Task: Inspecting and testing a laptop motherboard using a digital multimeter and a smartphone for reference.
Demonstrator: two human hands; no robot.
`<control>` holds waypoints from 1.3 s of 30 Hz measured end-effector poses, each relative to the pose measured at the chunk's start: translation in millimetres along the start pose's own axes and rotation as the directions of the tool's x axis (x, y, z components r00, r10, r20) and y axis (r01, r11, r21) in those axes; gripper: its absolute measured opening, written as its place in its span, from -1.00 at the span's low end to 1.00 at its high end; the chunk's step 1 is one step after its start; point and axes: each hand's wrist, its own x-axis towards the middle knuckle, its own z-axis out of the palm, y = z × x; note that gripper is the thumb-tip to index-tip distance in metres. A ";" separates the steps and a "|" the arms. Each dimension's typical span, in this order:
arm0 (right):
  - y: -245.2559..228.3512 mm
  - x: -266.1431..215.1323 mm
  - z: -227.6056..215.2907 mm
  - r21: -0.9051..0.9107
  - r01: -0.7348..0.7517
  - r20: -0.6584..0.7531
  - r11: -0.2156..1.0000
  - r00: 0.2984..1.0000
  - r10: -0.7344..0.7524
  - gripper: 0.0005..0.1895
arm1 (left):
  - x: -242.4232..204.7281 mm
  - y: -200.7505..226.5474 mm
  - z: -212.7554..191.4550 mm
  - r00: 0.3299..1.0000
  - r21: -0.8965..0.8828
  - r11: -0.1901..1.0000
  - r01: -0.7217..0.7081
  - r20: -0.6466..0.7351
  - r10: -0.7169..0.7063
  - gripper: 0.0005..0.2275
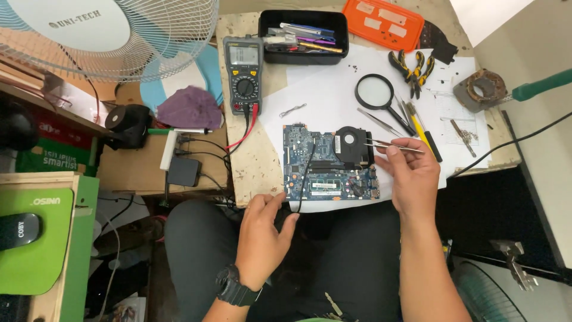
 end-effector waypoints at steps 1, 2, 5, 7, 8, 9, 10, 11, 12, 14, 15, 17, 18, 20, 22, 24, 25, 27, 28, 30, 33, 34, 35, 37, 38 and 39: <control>1.0 1.0 -0.7 -0.005 0.008 0.013 1.000 1.000 -0.008 -0.84 | -0.6 0.2 -0.9 1.000 -0.036 0.999 0.000 0.001 0.000 -0.55; 1.4 3.0 -0.8 -0.006 0.006 0.014 1.000 1.000 -0.005 -0.84 | -1.0 -1.1 -1.1 1.000 -0.037 0.999 0.003 0.002 -0.003 -0.55; -1.5 7.5 -1.9 0.033 0.015 0.060 0.999 0.998 -0.016 -0.83 | -3.8 -0.5 -4.7 1.000 -0.055 0.998 -0.002 -0.006 0.002 -0.54; -9.1 8.7 -2.9 -0.076 0.038 0.054 0.996 0.998 -0.034 -0.85 | -6.3 5.4 -12.2 0.997 -0.193 0.978 0.077 -0.001 -0.079 -0.54; -18.7 6.1 -1.4 -0.075 0.039 0.055 0.996 0.998 -0.035 -0.85 | -9.6 6.1 -14.9 0.997 -0.193 0.978 0.077 -0.003 -0.079 -0.54; -28.5 3.0 -0.4 -0.193 0.037 0.035 0.981 0.999 -0.030 -0.87 | -12.8 7.0 -17.7 0.994 -0.237 0.971 0.025 -0.097 -0.049 -0.64; -38.4 -0.1 0.3 -0.307 0.031 0.014 0.951 1.000 -0.028 -0.87 | -16.2 8.2 -20.3 0.981 -0.275 0.961 -0.031 -0.191 -0.023 -0.74; -30.7 3.1 -7.8 -0.307 0.032 0.011 0.951 0.999 -0.030 -0.87 | -21.7 3.6 -20.9 0.982 -0.276 0.960 -0.034 -0.190 -0.020 -0.74; -23.1 6.1 -15.9 -0.422 0.111 0.032 0.900 0.994 -0.107 -0.89 | -27.3 -1.0 -21.4 0.976 -0.293 0.956 0.001 -0.208 -0.065 -0.75; -7.1 12.6 -30.8 -0.527 0.185 0.063 0.830 0.982 -0.179 -0.90 | -38.1 -13.4 -21.6 0.968 -0.310 0.950 0.036 -0.226 -0.111 -0.77; 1.2 15.5 -38.2 -0.634 0.334 0.150 0.698 0.938 -0.313 -0.89 | -43.5 -21.1 -20.8 0.968 -0.291 0.950 0.110 -0.184 -0.168 -0.78; 11.4 18.9 -47.2 -0.709 0.465 0.254 0.530 0.870 -0.423 -0.87 | -53.5 -34.0 -18.2 0.964 -0.269 0.946 0.179 -0.144 -0.224 -0.78; 13.4 19.4 -48.6 -0.741 0.489 0.290 0.461 0.852 -0.436 -0.93 | -57.8 -39.2 -16.3 0.963 -0.261 0.944 0.203 -0.119 -0.241 -0.79; 16.1 20.8 -49.0 -0.766 0.511 0.328 0.390 0.832 -0.448 -0.95 | -64.3 -47.2 -12.7 0.961 -0.252 0.941 0.226 -0.097 -0.257 -0.79; 17.5 20.9 -48.6 -0.777 0.491 0.313 0.394 0.845 -0.434 -0.91 | -68.9 -52.8 -8.7 0.956 -0.254 0.930 0.266 -0.054 -0.288 -0.78; 10.0 13.6 -49.7 -0.776 0.500 0.312 0.384 0.834 -0.455 -0.85 | -69.6 -54.1 -7.7 0.956 -0.256 0.929 0.268 -0.049 -0.289 -0.78; 6.2 10.6 -49.4 -0.775 0.509 0.312 0.374 0.824 -0.474 -0.78 | -69.5 -54.7 -7.7 0.955 -0.257 0.927 0.273 -0.044 -0.293 -0.78; -14.4 -17.4 -42.9 -0.731 0.522 0.258 0.441 0.808 -0.529 -0.82 | -68.1 -56.4 -10.8 0.958 -0.255 0.931 0.262 -0.048 -0.283 -0.77; -24.3 -31.6 -39.3 -0.680 0.533 0.197 0.503 0.794 -0.575 -0.84 | -68.0 -57.4 -12.7 0.960 -0.254 0.933 0.254 -0.049 -0.274 -0.77; -20.2 -62.8 -35.4 -0.661 0.543 0.177 0.518 0.784 -0.596 -0.88 | -66.4 -63.5 -14.4 0.959 -0.247 0.935 0.254 -0.064 -0.277 -0.77; -26.1 -113.7 -9.8 -0.563 0.576 0.241 0.592 0.800 -0.550 -0.97 | -65.2 -72.9 -17.0 0.960 -0.237 0.941 0.241 -0.087 -0.268 -0.77; -30.2 -131.4 1.5 -0.485 0.585 0.327 0.650 0.811 -0.485 -0.97 | -64.6 -75.8 -17.8 0.963 -0.232 0.946 0.226 -0.091 -0.253 -0.78; -22.0 -140.6 8.6 -0.480 0.590 0.332 0.650 0.808 -0.487 -0.97 | -64.1 -76.3 -20.2 0.962 -0.232 0.946 0.227 -0.098 -0.255 -0.78; -5.3 -159.0 21.6 -0.335 0.563 0.531 0.755 0.775 -0.342 -0.93 | -62.2 -77.0 -24.3 0.957 -0.244 0.935 0.258 -0.070 -0.283 -0.74; -0.4 -162.6 23.5 -0.332 0.567 0.533 0.754 0.772 -0.346 -0.93 | -63.0 -77.7 -26.1 0.956 -0.244 0.935 0.257 -0.075 -0.282 -0.74; 4.1 -166.4 25.0 -0.304 0.520 0.612 0.798 0.749 -0.255 -0.89 | -63.8 -78.2 -27.7 0.955 -0.238 0.936 0.258 -0.087 -0.285 -0.75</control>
